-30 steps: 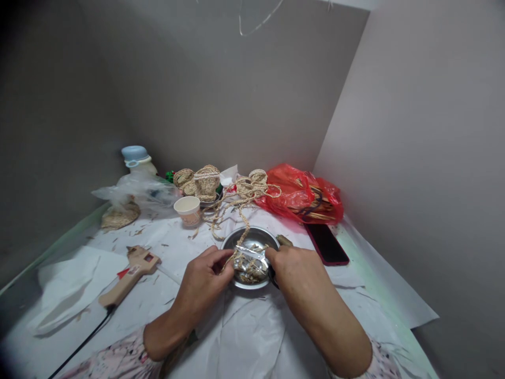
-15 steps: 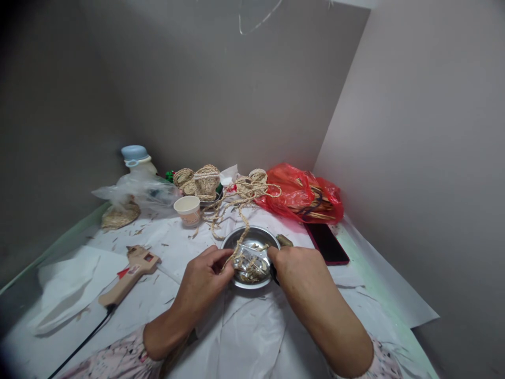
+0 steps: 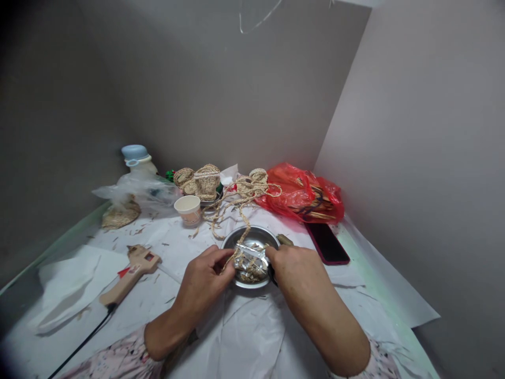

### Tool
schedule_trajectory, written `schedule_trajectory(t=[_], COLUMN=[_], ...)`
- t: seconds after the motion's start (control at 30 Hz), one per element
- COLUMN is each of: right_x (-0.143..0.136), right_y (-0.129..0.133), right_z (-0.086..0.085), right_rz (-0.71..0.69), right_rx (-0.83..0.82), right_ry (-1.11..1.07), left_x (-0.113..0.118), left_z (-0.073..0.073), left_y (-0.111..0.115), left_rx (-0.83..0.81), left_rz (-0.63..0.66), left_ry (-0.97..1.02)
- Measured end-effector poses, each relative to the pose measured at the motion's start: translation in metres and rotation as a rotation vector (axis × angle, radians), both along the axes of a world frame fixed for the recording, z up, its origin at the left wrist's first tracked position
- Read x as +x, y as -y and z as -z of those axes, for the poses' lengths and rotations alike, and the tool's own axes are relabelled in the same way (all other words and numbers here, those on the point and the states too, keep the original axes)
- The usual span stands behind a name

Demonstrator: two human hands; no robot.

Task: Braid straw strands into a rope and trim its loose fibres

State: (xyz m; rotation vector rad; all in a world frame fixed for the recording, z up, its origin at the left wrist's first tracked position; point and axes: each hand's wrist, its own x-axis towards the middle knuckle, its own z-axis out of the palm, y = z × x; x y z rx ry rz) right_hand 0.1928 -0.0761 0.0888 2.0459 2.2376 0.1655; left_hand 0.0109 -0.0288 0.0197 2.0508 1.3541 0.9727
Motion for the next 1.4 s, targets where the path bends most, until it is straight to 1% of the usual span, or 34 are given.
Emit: schedule_trajectory(t=[0.2, 0.5, 0.7, 0.83, 1.03, 1.4], right_x=[-0.003, 0.005, -0.002, -0.006, -0.008, -0.009], right_y=[0.0, 0.004, 0.003, 0.0, -0.002, -0.002], right_z=[-0.006, -0.008, -0.006, -0.001, 0.006, 0.002], right_rz=[0.033, 0.01, -0.019, -0.02, -0.041, -0.014], right_rx=[-0.028, 0.044, 0.017, 0.043, 0.083, 0.051], right_ry=[0.017, -0.034, -0.008, 0.032, 0.026, 0.04], left_x=[0.0, 0.0, -0.001, 0.0, 0.0, -0.001], left_z=[-0.001, -0.004, -0.003, -0.001, 0.003, 0.001], left_y=[0.001, 0.001, 0.004, 0.005, 0.004, 0.005], left_rx=[0.005, -0.003, 0.028, 0.066, 0.109, 0.115], left_rz=[0.009, 0.003, 0.01, 0.028, 0.04, 0.033], left_ry=[-0.011, -0.016, -0.046, -0.087, -0.119, -0.109])
